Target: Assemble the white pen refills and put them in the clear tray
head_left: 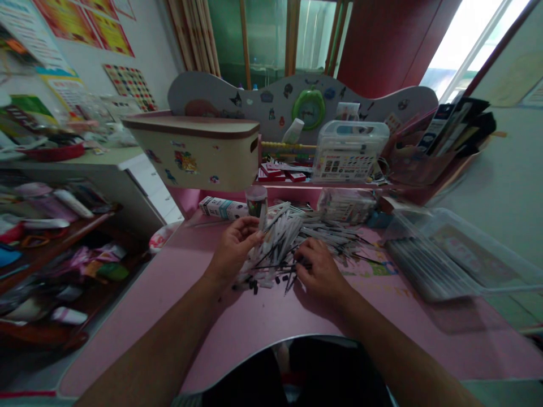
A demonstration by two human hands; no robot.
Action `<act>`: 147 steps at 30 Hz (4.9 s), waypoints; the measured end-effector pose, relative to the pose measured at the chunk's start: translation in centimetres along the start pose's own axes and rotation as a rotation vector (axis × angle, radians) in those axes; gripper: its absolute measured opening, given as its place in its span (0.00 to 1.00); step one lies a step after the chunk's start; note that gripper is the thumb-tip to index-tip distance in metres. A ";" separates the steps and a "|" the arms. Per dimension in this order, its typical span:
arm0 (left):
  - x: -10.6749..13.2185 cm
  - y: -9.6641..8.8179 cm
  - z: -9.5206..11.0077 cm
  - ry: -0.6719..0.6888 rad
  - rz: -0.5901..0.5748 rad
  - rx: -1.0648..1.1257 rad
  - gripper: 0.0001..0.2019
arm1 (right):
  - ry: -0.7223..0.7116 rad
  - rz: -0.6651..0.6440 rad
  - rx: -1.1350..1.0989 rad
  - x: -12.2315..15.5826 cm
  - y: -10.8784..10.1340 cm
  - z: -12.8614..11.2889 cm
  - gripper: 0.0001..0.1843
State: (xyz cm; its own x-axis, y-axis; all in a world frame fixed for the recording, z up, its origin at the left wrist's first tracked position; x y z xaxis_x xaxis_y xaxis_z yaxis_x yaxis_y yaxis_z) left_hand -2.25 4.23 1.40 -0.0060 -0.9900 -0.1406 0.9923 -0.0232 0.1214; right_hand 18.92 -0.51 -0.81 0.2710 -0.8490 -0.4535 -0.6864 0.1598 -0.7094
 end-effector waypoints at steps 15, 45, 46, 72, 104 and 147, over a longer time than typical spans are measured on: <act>0.4 0.2 -0.8 -0.105 -0.048 -0.137 0.18 | 0.097 0.015 -0.197 -1.0 -0.2 2.4 0.10; 1.0 0.4 -0.6 0.324 -0.222 -0.712 0.11 | 0.482 0.483 -0.502 -1.9 -3.3 4.5 0.11; 1.0 0.3 -0.6 0.342 -0.227 -0.728 0.11 | 0.473 0.490 -0.503 -1.9 -3.3 4.3 0.11; 1.5 0.5 -0.7 0.284 -0.171 -0.401 0.13 | 0.388 0.174 -0.484 -0.8 0.1 2.6 0.03; 2.4 1.7 -0.2 0.199 -0.517 -0.796 0.15 | 0.581 0.044 -1.169 -1.5 0.5 2.2 0.12; 3.1 2.1 -0.3 0.349 -0.542 -0.920 0.13 | 0.358 -0.014 -0.738 -0.4 0.4 0.5 0.14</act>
State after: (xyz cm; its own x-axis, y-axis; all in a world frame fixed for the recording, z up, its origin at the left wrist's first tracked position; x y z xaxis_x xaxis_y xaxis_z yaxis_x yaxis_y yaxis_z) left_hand -0.17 1.15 0.88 -0.5729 -0.7839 -0.2394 0.5837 -0.1851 -0.7906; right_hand 18.91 0.13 -1.23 0.1367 -0.9777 -0.1593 -0.9858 -0.1184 -0.1191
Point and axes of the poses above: each hand's wrist, its own x-axis away from the middle knuckle, its own y-axis out of the palm, z = x × y, the point moved 1 cm from there along -x, towards the middle knuckle, and after that the axes turned 1 degree about z, right-handed, at the moved point
